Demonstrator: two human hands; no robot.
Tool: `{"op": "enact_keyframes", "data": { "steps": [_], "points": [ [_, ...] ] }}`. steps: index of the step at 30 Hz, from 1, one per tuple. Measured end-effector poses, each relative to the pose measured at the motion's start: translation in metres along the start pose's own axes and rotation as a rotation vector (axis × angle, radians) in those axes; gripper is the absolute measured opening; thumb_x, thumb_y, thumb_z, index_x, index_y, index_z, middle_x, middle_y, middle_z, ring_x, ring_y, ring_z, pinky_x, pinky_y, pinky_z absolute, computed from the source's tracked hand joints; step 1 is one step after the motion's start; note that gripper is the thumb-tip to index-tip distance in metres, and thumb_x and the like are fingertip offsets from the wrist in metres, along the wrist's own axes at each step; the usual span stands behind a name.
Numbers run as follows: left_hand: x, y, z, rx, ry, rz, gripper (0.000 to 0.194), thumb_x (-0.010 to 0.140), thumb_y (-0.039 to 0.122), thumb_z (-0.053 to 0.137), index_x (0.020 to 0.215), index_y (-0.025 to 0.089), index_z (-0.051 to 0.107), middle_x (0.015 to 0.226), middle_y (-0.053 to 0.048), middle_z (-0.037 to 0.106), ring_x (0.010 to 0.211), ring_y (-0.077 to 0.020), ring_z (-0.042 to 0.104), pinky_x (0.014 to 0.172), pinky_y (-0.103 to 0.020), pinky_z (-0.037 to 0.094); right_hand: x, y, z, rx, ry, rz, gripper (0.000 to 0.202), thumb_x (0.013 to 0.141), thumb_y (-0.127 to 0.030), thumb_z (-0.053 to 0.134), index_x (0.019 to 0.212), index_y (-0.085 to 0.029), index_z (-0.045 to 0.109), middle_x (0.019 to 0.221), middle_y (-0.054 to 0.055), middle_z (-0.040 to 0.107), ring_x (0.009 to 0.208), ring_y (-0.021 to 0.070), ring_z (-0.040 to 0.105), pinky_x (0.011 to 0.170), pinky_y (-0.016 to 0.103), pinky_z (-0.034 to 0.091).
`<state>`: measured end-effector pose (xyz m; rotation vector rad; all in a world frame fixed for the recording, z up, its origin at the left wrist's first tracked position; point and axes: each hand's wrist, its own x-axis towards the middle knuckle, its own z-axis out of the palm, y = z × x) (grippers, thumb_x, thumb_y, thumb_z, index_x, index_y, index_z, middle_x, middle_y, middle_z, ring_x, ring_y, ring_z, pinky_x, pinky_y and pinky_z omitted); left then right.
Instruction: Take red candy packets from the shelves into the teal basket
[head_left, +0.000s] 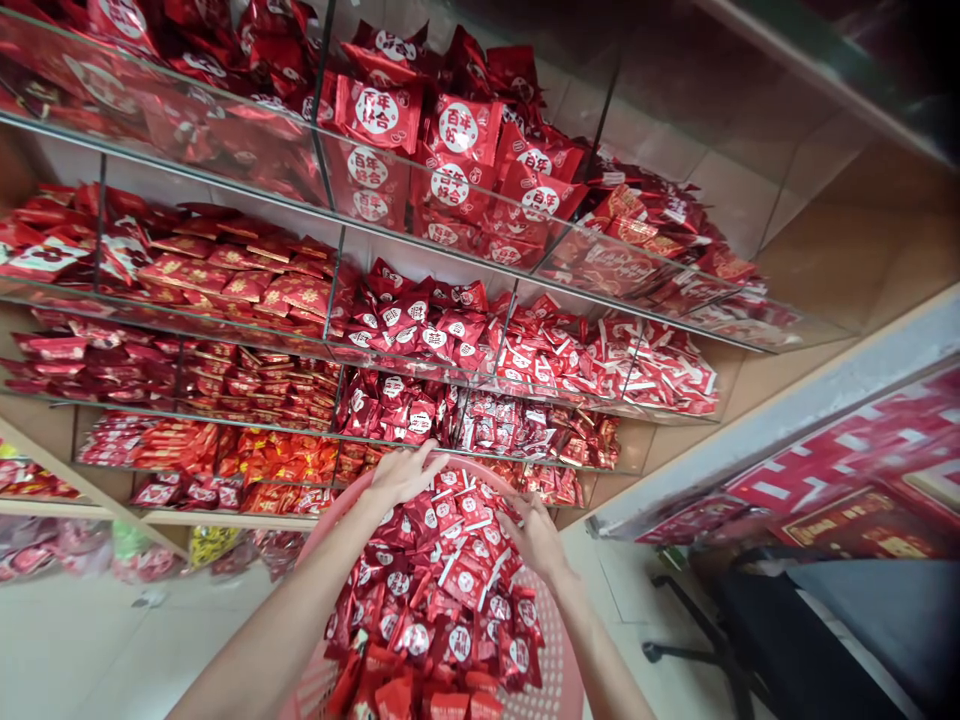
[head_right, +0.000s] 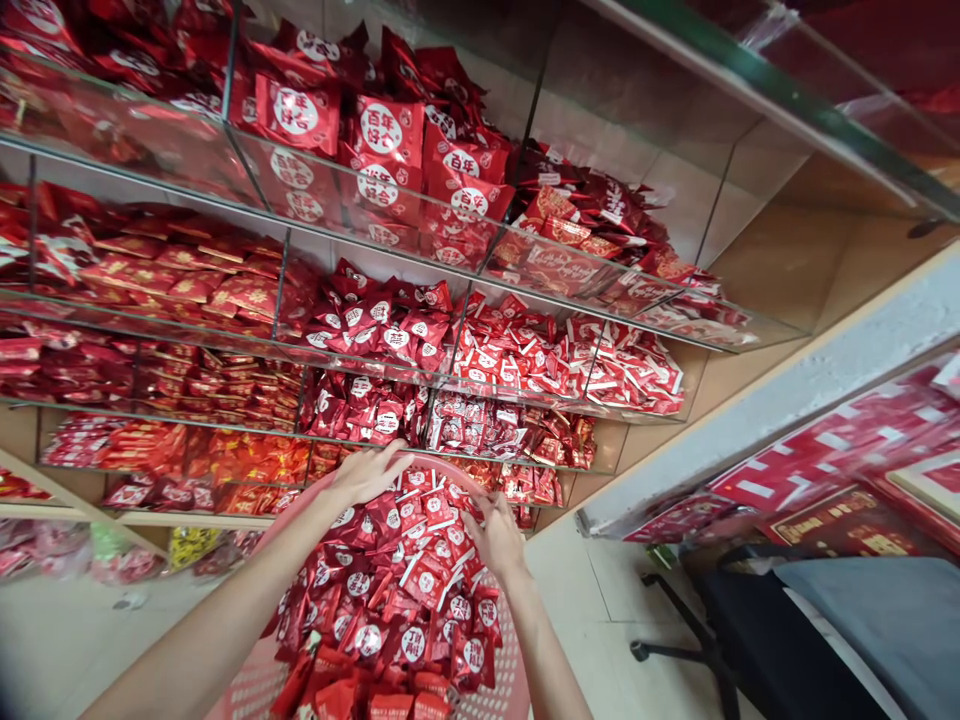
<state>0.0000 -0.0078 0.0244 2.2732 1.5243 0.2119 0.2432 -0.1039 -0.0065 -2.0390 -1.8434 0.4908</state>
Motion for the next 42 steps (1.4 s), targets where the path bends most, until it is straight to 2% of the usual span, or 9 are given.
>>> {"op": "enact_keyframes", "data": {
  "steps": [3,5,8,11,14,18,25,29,42],
  "points": [
    [0.0,0.0,0.0,-0.006,-0.011,-0.015,0.075,0.073,0.069,0.001,0.121,0.027,0.04,0.091,-0.01,0.065,0.09,-0.0304,0.059,0.077,-0.042,0.041,-0.002,-0.001,-0.004,0.268,0.101,0.047,0.046,0.076,-0.05,0.049,0.109,-0.02,0.056,0.107,0.009,0.052,0.097,0.0213,0.051,0.083,0.032,0.041],
    [0.001,0.0,0.001,-0.004,-0.015,-0.023,0.075,0.073,0.07,0.001,0.121,0.028,0.04,0.094,-0.011,0.065,0.09,-0.0303,0.059,0.077,-0.042,0.041,-0.007,-0.002,-0.011,0.552,0.153,0.152,0.048,0.074,-0.054,0.049,0.104,-0.018,0.057,0.101,0.008,0.057,0.089,0.0206,0.054,0.076,0.031,0.044],
    [0.002,-0.001,0.003,0.002,-0.011,-0.02,0.076,0.072,0.07,0.001,0.123,0.028,0.039,0.094,-0.011,0.065,0.091,-0.0308,0.059,0.077,-0.042,0.041,-0.02,-0.001,-0.023,0.989,0.089,0.408,0.042,0.074,-0.053,0.046,0.096,-0.018,0.057,0.091,0.006,0.061,0.069,0.0163,0.056,0.063,0.028,0.046],
    [0.004,-0.002,0.005,0.016,-0.002,-0.015,0.078,0.072,0.07,0.0,0.124,0.027,0.039,0.09,-0.011,0.065,0.09,-0.0309,0.059,0.076,-0.042,0.041,-0.035,0.004,-0.033,1.25,0.005,0.497,0.032,0.074,-0.041,0.041,0.09,-0.02,0.058,0.088,0.005,0.061,0.067,0.0153,0.057,0.062,0.028,0.047],
    [0.005,-0.003,0.006,0.029,0.003,-0.018,0.078,0.072,0.069,-0.001,0.125,0.027,0.039,0.09,-0.011,0.065,0.089,-0.0306,0.059,0.075,-0.042,0.041,-0.048,0.011,-0.039,1.265,-0.004,0.445,0.033,0.068,-0.031,0.037,0.09,-0.019,0.059,0.09,0.006,0.061,0.077,0.018,0.058,0.067,0.031,0.047],
    [0.006,-0.003,0.005,0.034,-0.004,-0.02,0.077,0.072,0.069,-0.001,0.125,0.028,0.038,0.091,-0.01,0.065,0.09,-0.03,0.059,0.076,-0.041,0.041,-0.059,0.014,-0.036,1.24,-0.042,0.434,0.037,0.061,-0.024,0.042,0.094,-0.02,0.058,0.087,0.004,0.061,0.073,0.0172,0.058,0.068,0.031,0.047],
    [0.005,-0.002,0.006,0.04,0.007,-0.019,0.078,0.073,0.069,-0.001,0.124,0.027,0.039,0.091,-0.01,0.065,0.089,-0.0301,0.059,0.075,-0.041,0.042,-0.069,0.006,-0.03,1.51,-0.06,0.49,0.032,0.063,-0.018,0.06,0.095,-0.021,0.058,0.095,0.003,0.063,0.079,0.0166,0.06,0.077,0.032,0.047],
    [0.006,-0.003,0.006,0.032,-0.001,-0.02,0.08,0.072,0.07,-0.001,0.124,0.026,0.04,0.094,-0.011,0.065,0.091,-0.0303,0.059,0.076,-0.042,0.041,-0.071,0.003,-0.028,1.582,-0.034,0.526,0.031,0.062,-0.017,0.068,0.092,-0.02,0.061,0.092,0.003,0.065,0.075,0.0145,0.062,0.072,0.027,0.05],
    [0.006,-0.004,0.007,0.013,0.012,-0.007,0.08,0.072,0.07,0.0,0.124,0.026,0.042,0.091,-0.011,0.065,0.089,-0.0325,0.059,0.074,-0.044,0.042,-0.079,0.007,-0.022,1.82,-0.099,0.533,0.027,0.069,-0.006,0.063,0.094,-0.017,0.064,0.097,0.004,0.066,0.082,0.0139,0.064,0.073,0.022,0.053]
  ]
}}
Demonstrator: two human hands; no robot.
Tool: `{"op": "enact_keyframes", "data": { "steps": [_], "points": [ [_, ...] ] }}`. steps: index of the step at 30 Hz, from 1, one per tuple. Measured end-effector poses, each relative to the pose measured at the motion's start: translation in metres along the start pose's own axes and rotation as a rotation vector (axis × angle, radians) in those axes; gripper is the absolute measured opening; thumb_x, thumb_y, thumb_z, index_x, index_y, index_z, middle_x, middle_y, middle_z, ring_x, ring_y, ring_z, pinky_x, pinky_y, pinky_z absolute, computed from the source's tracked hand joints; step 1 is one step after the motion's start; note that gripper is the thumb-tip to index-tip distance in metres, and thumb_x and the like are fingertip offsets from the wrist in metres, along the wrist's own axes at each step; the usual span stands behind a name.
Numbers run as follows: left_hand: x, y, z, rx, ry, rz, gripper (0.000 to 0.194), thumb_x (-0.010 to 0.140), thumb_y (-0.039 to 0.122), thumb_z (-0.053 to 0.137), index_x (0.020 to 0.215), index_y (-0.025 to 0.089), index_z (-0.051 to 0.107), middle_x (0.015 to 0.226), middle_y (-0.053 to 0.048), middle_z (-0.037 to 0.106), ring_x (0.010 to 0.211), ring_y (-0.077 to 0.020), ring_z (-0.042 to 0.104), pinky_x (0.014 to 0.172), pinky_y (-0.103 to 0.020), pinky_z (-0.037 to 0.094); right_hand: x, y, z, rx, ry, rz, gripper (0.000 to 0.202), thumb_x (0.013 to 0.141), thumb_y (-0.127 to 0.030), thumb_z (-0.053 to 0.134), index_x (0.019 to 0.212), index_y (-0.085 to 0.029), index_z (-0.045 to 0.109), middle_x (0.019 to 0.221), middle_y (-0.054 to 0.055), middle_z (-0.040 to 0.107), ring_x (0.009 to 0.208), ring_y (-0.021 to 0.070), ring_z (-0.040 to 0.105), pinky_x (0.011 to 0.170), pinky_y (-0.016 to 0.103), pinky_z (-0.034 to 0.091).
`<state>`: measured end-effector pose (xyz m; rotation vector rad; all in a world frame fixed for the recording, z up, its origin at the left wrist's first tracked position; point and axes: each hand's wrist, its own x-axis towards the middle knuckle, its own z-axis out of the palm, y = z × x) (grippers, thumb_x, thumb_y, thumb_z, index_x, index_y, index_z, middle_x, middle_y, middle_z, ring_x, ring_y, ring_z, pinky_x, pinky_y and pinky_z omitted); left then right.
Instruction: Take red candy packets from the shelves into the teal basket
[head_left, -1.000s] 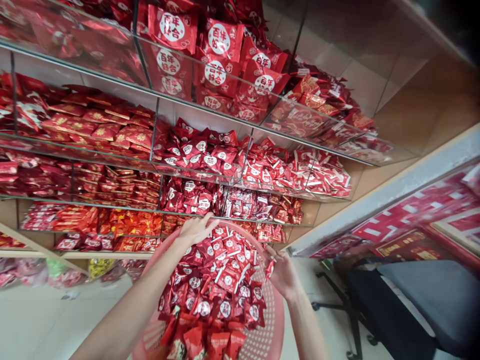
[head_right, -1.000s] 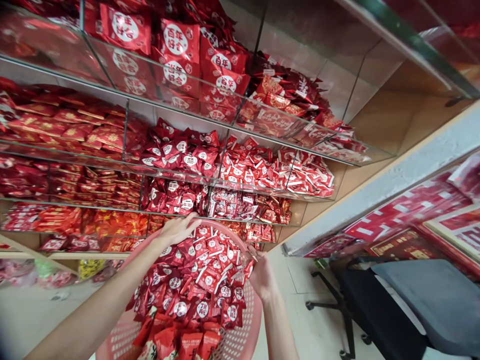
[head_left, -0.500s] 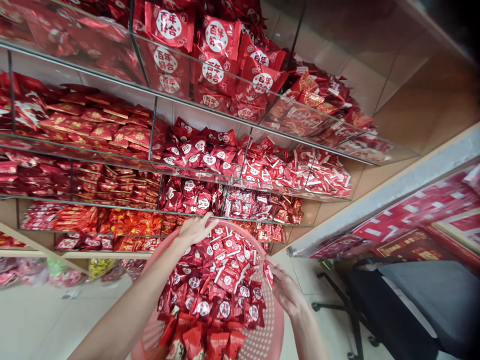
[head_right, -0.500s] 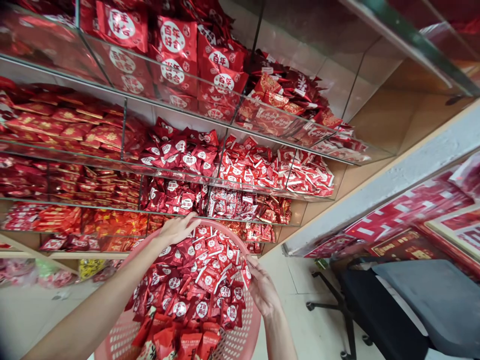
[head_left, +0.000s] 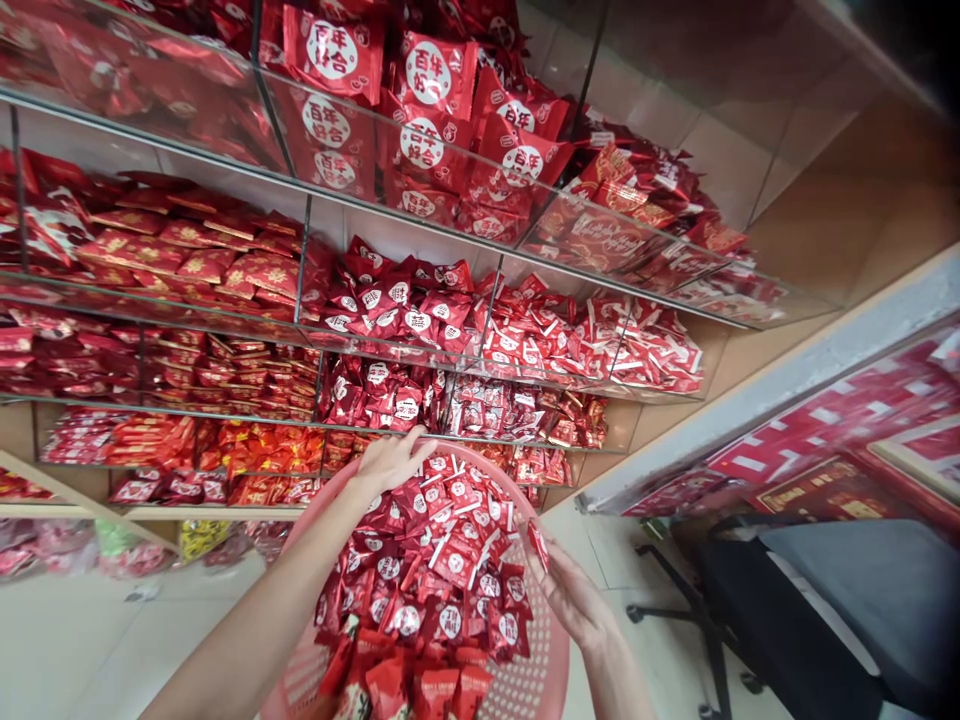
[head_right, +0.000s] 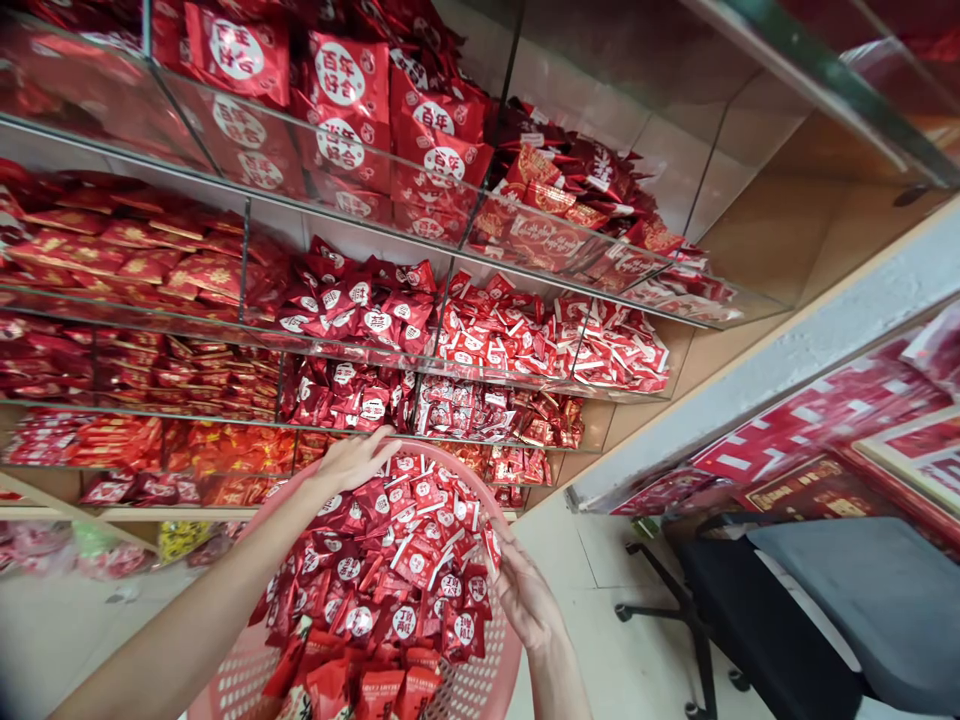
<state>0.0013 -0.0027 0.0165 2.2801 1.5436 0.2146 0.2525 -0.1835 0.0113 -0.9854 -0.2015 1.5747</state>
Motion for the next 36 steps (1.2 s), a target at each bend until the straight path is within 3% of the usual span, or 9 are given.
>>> {"op": "enact_keyframes", "data": {
  "steps": [7,14,18,27,36],
  "points": [
    [0.0,-0.001,0.001,-0.003,0.004,-0.007,0.08,0.072,0.071,0.0,0.124,0.026,0.042,0.088,-0.011,0.065,0.089,-0.0323,0.058,0.074,-0.043,0.041,0.0,0.009,0.003,0.039,0.069,0.059,0.025,0.066,-0.007,0.065,0.089,-0.016,0.065,0.097,0.003,0.066,0.087,0.0123,0.062,0.079,0.019,0.051],
    [0.0,-0.001,0.002,-0.007,-0.008,-0.023,0.08,0.072,0.071,0.001,0.126,0.026,0.04,0.089,-0.011,0.065,0.09,-0.0317,0.059,0.076,-0.042,0.041,-0.007,0.014,0.018,-0.057,0.013,0.15,0.037,0.068,-0.013,0.065,0.104,-0.02,0.061,0.103,0.002,0.064,0.081,0.0108,0.062,0.073,0.02,0.051],
    [-0.001,-0.001,0.002,-0.013,0.003,-0.02,0.079,0.072,0.071,0.002,0.125,0.027,0.04,0.092,-0.011,0.065,0.09,-0.0318,0.058,0.074,-0.042,0.041,0.0,0.016,0.024,-0.07,0.079,0.16,0.038,0.064,-0.015,0.068,0.1,-0.021,0.061,0.095,0.001,0.066,0.077,0.011,0.062,0.069,0.021,0.051],
    [0.0,-0.001,0.002,0.008,0.016,-0.005,0.075,0.074,0.068,0.001,0.124,0.028,0.039,0.089,-0.011,0.066,0.088,-0.0311,0.059,0.074,-0.041,0.041,0.047,0.029,0.041,0.053,0.353,-0.29,0.026,0.053,-0.012,0.07,0.075,-0.02,0.058,0.062,-0.008,0.059,0.055,0.007,0.054,0.067,0.029,0.053],
    [-0.001,0.0,0.0,0.006,0.002,-0.021,0.076,0.073,0.069,0.001,0.125,0.028,0.039,0.091,-0.011,0.065,0.089,-0.03,0.059,0.075,-0.04,0.041,0.055,0.053,0.039,0.016,0.368,-0.382,0.029,0.048,-0.017,0.074,0.072,-0.018,0.057,0.062,-0.006,0.057,0.06,0.0071,0.055,0.069,0.024,0.052]
  ]
}}
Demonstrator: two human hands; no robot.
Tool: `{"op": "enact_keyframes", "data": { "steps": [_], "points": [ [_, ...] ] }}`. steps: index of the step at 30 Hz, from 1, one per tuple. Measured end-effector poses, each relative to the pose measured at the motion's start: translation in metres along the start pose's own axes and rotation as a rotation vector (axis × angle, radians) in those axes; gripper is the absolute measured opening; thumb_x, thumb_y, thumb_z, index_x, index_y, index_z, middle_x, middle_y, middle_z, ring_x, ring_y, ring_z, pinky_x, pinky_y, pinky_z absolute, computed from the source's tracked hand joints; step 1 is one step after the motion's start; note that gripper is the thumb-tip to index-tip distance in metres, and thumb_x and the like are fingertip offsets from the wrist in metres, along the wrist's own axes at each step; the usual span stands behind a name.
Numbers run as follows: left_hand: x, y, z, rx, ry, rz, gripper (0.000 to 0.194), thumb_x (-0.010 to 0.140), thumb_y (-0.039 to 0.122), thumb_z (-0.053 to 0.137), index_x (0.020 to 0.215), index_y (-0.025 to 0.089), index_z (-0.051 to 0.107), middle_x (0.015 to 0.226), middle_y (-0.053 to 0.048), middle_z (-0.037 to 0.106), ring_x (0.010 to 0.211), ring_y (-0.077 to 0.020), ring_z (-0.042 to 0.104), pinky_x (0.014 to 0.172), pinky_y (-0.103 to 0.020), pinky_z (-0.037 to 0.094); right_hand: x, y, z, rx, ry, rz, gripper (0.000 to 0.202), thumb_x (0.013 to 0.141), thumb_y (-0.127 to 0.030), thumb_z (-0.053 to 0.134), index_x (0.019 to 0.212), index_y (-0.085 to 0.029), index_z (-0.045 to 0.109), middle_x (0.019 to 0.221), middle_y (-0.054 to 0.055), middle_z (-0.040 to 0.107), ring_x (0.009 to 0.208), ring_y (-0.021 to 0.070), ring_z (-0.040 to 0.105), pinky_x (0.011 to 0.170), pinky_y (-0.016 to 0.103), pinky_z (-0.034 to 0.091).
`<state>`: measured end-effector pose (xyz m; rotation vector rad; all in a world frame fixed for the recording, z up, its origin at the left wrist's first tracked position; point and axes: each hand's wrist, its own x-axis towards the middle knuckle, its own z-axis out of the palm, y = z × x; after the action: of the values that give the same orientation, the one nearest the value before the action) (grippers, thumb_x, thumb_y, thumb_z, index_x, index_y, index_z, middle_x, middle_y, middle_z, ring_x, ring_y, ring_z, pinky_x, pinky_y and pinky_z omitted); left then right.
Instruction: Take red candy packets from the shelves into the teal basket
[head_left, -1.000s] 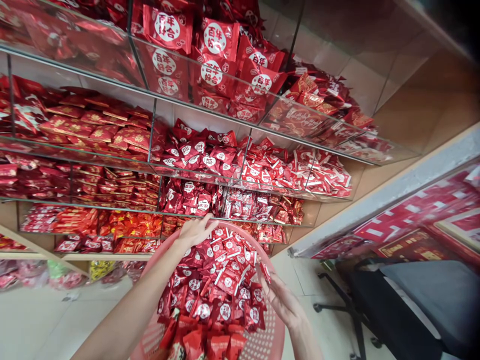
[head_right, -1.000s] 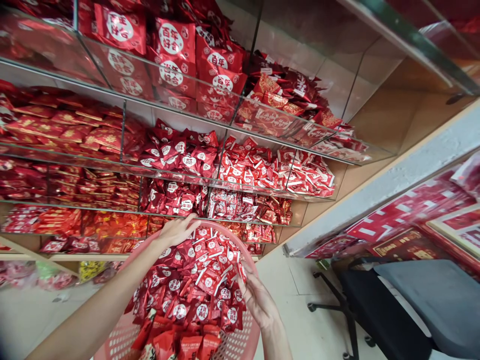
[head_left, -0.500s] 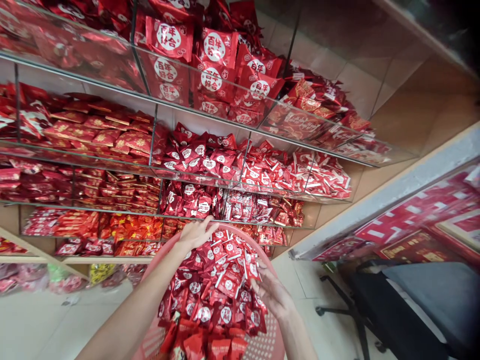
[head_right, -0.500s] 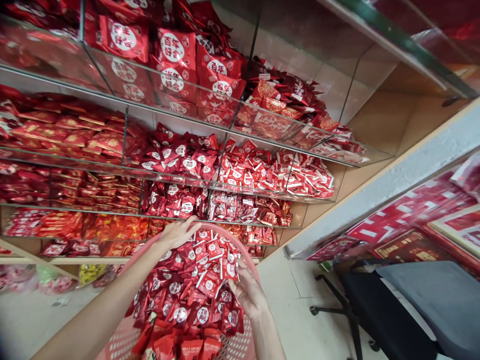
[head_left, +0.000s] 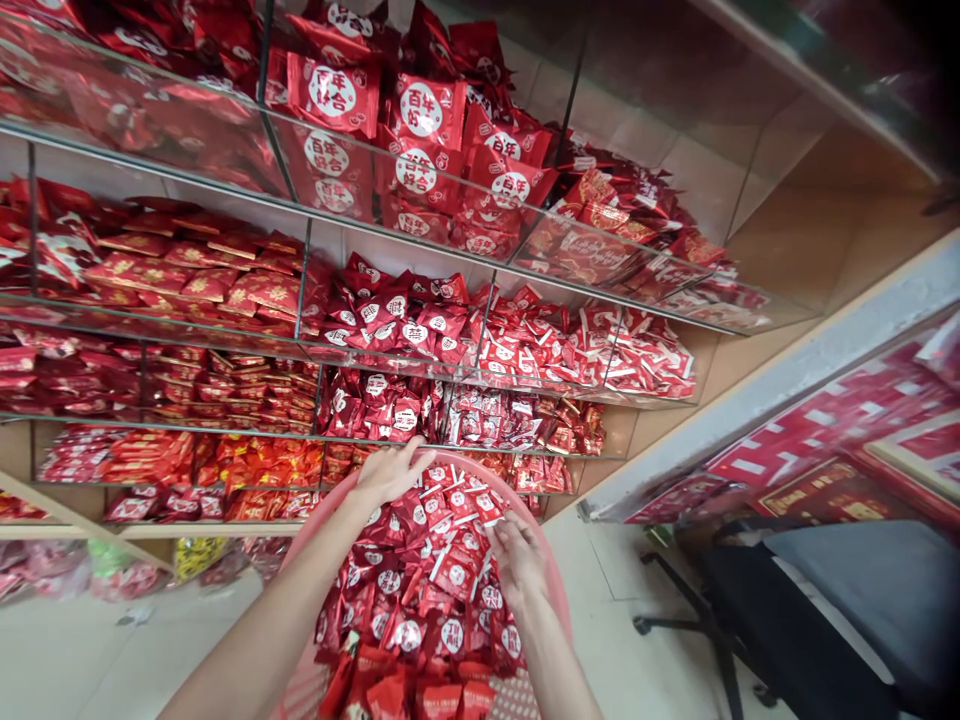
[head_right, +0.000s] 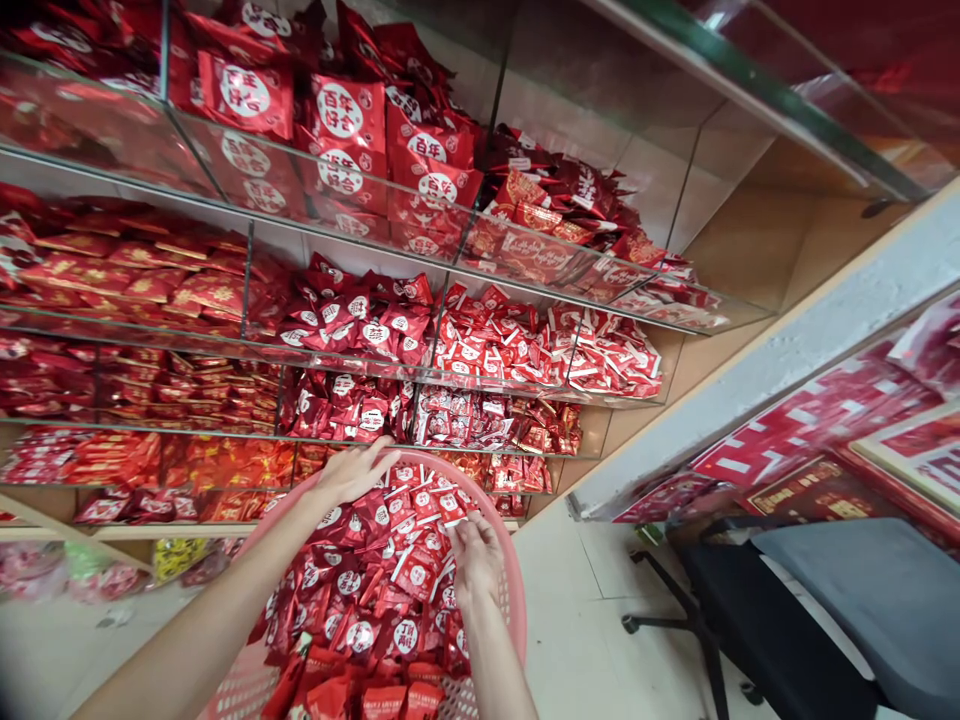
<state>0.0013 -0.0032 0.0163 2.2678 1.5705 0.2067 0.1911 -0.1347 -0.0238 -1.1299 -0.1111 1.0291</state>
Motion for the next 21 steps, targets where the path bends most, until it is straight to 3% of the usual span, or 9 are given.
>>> {"op": "enact_keyframes", "data": {
  "steps": [9,15,21],
  "points": [
    [0.0,-0.001,0.0,-0.024,-0.01,-0.004,0.077,0.074,0.069,0.003,0.125,0.026,0.04,0.092,-0.011,0.065,0.09,-0.0297,0.058,0.076,-0.041,0.039,-0.007,-0.007,-0.026,-0.179,0.002,-0.031,0.03,0.048,-0.021,0.075,0.073,-0.018,0.058,0.075,-0.003,0.061,0.07,0.0108,0.059,0.069,0.023,0.051],
    [-0.001,0.0,-0.001,-0.039,-0.019,0.002,0.074,0.074,0.068,0.005,0.125,0.026,0.039,0.094,-0.011,0.065,0.091,-0.0292,0.058,0.076,-0.039,0.039,0.0,-0.008,-0.041,-0.25,0.008,-0.029,0.033,0.049,-0.024,0.075,0.076,-0.017,0.057,0.074,-0.003,0.062,0.064,0.0107,0.057,0.064,0.024,0.049],
    [0.0,-0.001,-0.001,-0.022,-0.017,0.013,0.074,0.074,0.069,0.005,0.125,0.026,0.039,0.093,-0.011,0.065,0.091,-0.0305,0.058,0.075,-0.04,0.039,0.01,-0.005,-0.04,-0.503,0.049,-0.315,0.025,0.057,-0.026,0.067,0.079,-0.016,0.06,0.07,0.0,0.063,0.064,0.0139,0.055,0.061,0.025,0.044]
  ]
}}
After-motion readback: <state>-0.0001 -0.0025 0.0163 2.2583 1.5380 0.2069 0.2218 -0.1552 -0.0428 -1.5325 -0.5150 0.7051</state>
